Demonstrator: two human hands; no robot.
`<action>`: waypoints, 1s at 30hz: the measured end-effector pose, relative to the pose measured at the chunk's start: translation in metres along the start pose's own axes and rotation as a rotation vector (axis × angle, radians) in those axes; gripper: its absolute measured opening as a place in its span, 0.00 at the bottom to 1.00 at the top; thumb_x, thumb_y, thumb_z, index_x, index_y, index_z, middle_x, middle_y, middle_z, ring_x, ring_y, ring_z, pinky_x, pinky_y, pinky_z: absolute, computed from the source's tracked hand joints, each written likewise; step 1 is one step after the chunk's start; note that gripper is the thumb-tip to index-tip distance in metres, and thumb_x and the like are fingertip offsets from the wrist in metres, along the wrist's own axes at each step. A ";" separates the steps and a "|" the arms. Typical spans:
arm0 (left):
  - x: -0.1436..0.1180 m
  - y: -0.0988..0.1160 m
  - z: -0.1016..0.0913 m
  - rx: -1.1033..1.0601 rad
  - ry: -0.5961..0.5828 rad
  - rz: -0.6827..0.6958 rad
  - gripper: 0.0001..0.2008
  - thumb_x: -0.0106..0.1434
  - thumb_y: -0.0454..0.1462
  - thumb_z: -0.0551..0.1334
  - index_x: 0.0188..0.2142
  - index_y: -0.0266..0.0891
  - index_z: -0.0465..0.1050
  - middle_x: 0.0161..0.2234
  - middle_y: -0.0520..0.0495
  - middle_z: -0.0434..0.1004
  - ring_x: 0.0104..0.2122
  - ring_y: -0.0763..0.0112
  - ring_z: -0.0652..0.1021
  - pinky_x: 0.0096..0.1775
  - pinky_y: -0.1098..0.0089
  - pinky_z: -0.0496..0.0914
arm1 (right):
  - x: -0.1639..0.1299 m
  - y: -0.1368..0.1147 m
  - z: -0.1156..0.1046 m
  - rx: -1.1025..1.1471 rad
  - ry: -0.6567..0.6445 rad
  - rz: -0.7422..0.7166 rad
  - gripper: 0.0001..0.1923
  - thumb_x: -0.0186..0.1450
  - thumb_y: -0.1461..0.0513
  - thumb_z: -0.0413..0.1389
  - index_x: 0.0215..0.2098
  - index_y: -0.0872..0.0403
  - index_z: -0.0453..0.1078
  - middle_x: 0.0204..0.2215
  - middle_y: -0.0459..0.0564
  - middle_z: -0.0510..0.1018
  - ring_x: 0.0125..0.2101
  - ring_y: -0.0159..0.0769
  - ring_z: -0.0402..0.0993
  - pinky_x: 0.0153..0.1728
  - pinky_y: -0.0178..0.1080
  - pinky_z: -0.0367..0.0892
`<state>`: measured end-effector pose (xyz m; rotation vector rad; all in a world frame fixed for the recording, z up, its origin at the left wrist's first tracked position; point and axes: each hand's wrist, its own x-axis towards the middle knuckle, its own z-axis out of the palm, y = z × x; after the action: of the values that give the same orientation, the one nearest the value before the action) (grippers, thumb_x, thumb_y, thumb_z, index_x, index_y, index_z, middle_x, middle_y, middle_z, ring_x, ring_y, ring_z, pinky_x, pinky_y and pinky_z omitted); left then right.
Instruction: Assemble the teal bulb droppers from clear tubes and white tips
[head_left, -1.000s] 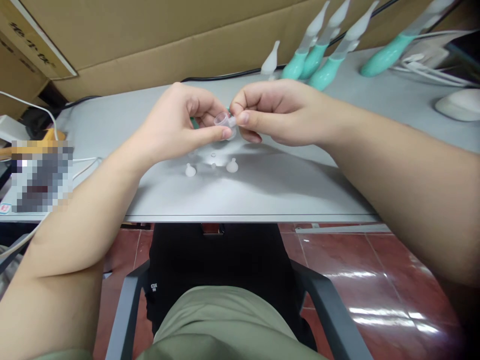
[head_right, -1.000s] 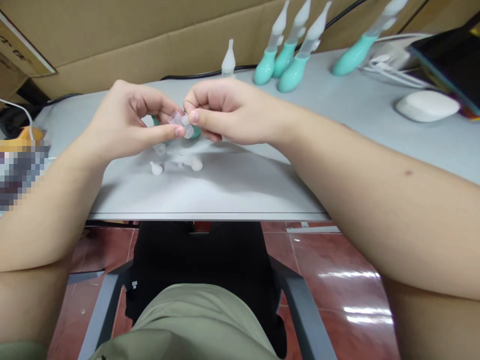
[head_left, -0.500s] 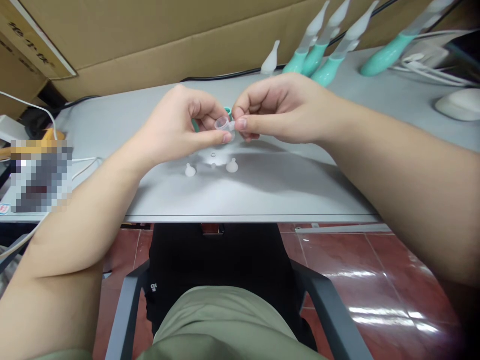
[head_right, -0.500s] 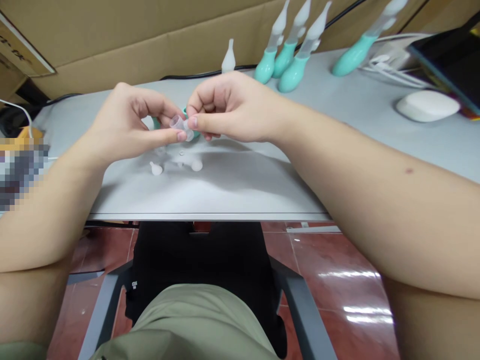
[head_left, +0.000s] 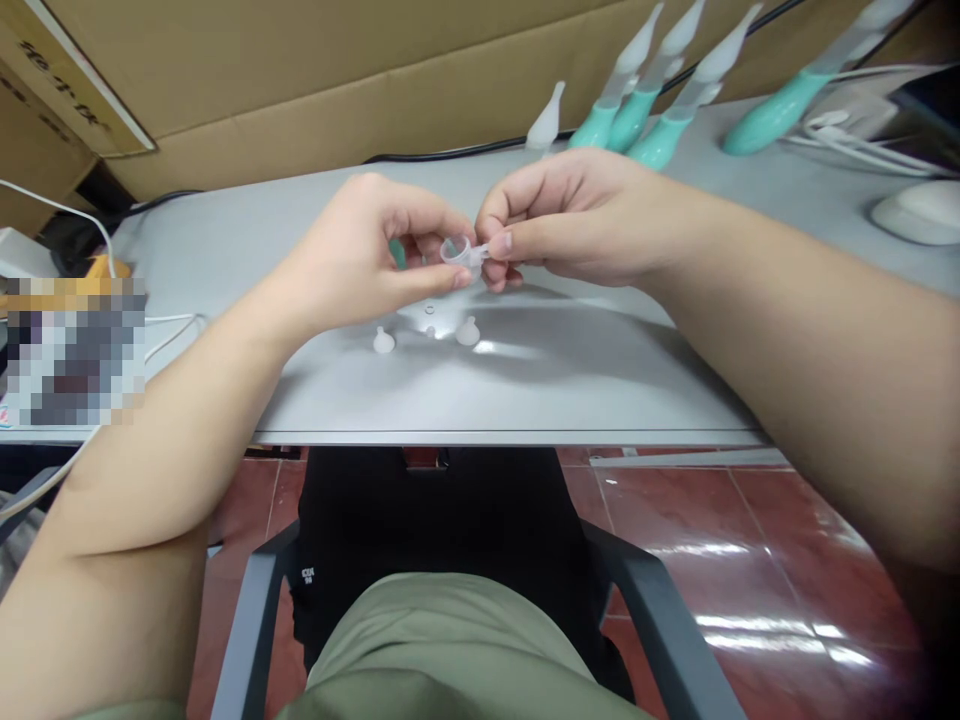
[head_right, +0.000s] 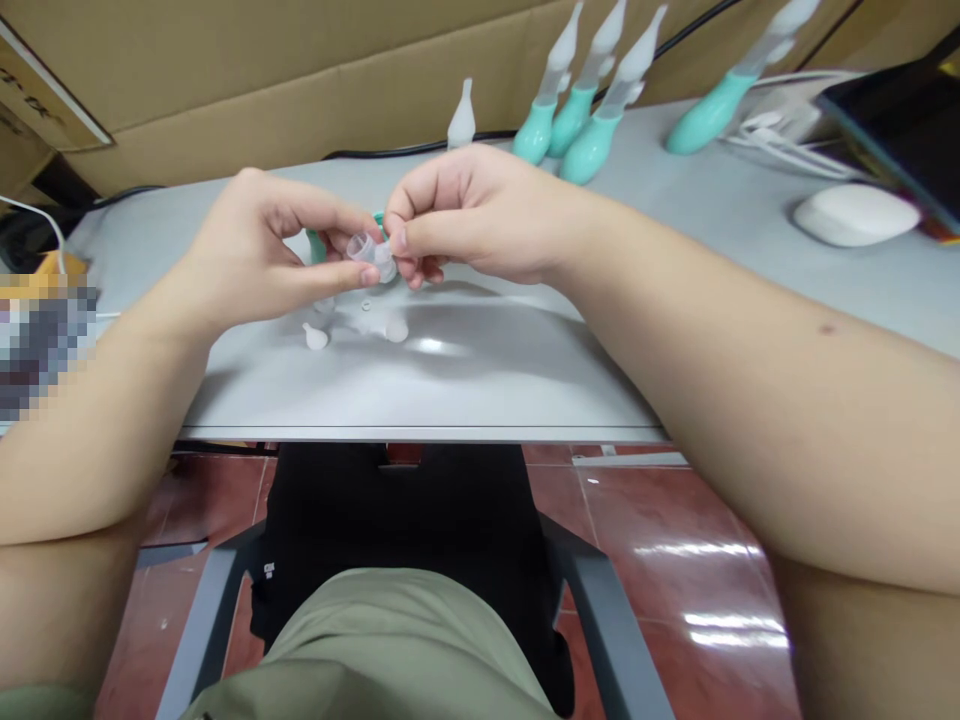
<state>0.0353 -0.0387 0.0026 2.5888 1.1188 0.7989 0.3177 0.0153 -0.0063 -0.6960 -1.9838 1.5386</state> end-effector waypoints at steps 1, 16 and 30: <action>0.000 0.001 0.000 0.005 -0.001 -0.008 0.12 0.79 0.48 0.76 0.54 0.45 0.93 0.42 0.49 0.92 0.43 0.58 0.91 0.50 0.56 0.86 | 0.000 0.000 0.000 0.003 -0.008 0.017 0.19 0.80 0.72 0.72 0.33 0.50 0.84 0.30 0.43 0.86 0.30 0.31 0.82 0.35 0.32 0.79; 0.002 0.012 -0.006 0.074 -0.128 0.023 0.08 0.74 0.44 0.73 0.46 0.49 0.94 0.39 0.47 0.95 0.37 0.58 0.87 0.48 0.54 0.81 | -0.004 -0.003 -0.018 -0.318 -0.081 0.012 0.17 0.68 0.77 0.71 0.30 0.50 0.85 0.29 0.41 0.86 0.29 0.27 0.76 0.31 0.28 0.72; 0.003 0.009 0.011 0.386 -0.150 0.162 0.12 0.78 0.35 0.66 0.44 0.48 0.91 0.37 0.47 0.92 0.53 0.46 0.89 0.80 0.30 0.69 | 0.001 0.012 -0.019 -0.637 -0.131 -0.014 0.17 0.68 0.75 0.77 0.36 0.48 0.83 0.26 0.36 0.83 0.26 0.28 0.75 0.25 0.34 0.66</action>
<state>0.0487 -0.0428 -0.0020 3.0292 1.1229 0.4399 0.3310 0.0323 -0.0134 -0.8310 -2.5978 0.9446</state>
